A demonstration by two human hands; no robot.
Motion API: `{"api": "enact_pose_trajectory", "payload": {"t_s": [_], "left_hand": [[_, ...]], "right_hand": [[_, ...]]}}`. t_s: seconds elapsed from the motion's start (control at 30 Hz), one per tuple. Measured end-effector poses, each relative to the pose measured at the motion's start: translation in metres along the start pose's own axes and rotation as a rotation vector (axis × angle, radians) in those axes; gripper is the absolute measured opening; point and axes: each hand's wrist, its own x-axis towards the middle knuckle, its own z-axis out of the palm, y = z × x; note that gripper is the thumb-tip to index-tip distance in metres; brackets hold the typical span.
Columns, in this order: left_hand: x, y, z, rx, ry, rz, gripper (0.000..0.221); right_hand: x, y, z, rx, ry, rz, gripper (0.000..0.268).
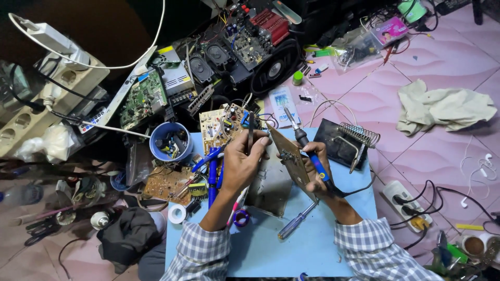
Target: Repairing a printed circuit board by desoldering components using a soldering iron and pliers on a workbench.
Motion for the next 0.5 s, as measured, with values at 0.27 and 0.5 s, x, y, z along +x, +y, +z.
{"api": "enact_pose_trajectory", "payload": {"t_s": [0.27, 0.5], "left_hand": [[-0.001, 0.005, -0.003, 0.089, 0.022, 0.016, 0.008], [-0.004, 0.000, -0.004, 0.161, 0.004, 0.025, 0.008]], "right_hand": [[-0.004, 0.007, 0.004, 0.103, 0.029, 0.002, 0.096], [-0.003, 0.006, 0.011, 0.187, 0.055, -0.012, 0.098]]}}
